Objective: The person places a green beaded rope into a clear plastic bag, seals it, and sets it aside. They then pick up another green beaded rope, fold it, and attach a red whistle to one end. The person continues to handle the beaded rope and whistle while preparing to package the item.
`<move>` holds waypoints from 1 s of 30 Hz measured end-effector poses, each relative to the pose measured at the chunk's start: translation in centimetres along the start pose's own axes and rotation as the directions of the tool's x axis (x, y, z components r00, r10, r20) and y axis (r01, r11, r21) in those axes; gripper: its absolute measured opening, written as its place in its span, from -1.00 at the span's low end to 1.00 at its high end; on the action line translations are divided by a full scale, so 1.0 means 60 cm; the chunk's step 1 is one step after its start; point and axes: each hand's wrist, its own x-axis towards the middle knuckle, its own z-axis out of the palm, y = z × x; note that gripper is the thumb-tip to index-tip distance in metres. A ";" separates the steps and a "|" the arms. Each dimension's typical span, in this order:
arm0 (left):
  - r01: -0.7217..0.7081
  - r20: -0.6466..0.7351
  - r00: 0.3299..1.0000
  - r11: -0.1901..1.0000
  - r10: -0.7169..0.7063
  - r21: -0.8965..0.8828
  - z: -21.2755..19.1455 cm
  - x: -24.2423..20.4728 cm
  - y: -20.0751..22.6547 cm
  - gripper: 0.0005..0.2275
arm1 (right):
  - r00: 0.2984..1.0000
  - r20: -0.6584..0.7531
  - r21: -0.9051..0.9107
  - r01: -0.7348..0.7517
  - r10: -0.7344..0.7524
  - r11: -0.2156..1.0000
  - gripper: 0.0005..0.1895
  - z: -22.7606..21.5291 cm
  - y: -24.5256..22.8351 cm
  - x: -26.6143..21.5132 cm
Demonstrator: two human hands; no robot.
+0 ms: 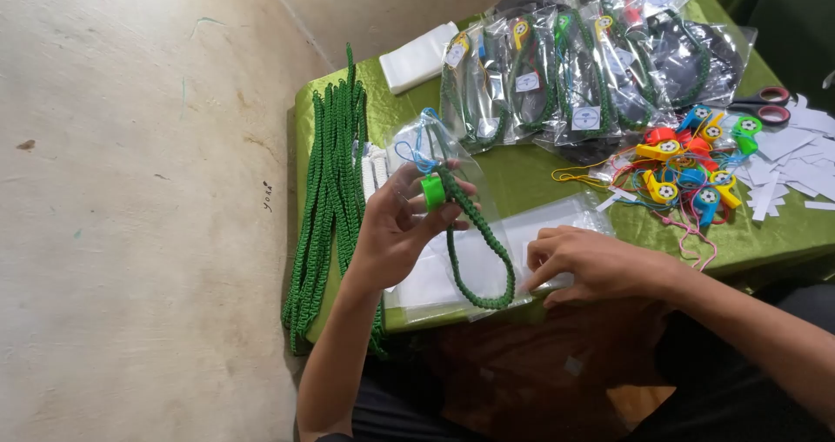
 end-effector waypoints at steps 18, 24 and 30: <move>-0.183 -0.032 0.982 0.979 0.186 0.085 -0.001 0.029 -0.012 -0.45 | 0.905 -0.282 0.542 -0.124 0.319 0.831 -0.89 -0.028 -0.001 0.029; -0.218 -0.010 0.976 0.975 0.218 0.043 -0.006 0.046 -0.021 -0.35 | 0.898 -0.239 0.532 -0.197 0.369 0.824 -0.88 -0.026 0.000 0.032; -0.255 0.040 0.965 0.964 0.258 -0.081 0.004 0.048 -0.059 -0.33 | 0.913 -0.142 0.436 -0.290 0.383 0.852 -0.84 -0.053 -0.004 0.031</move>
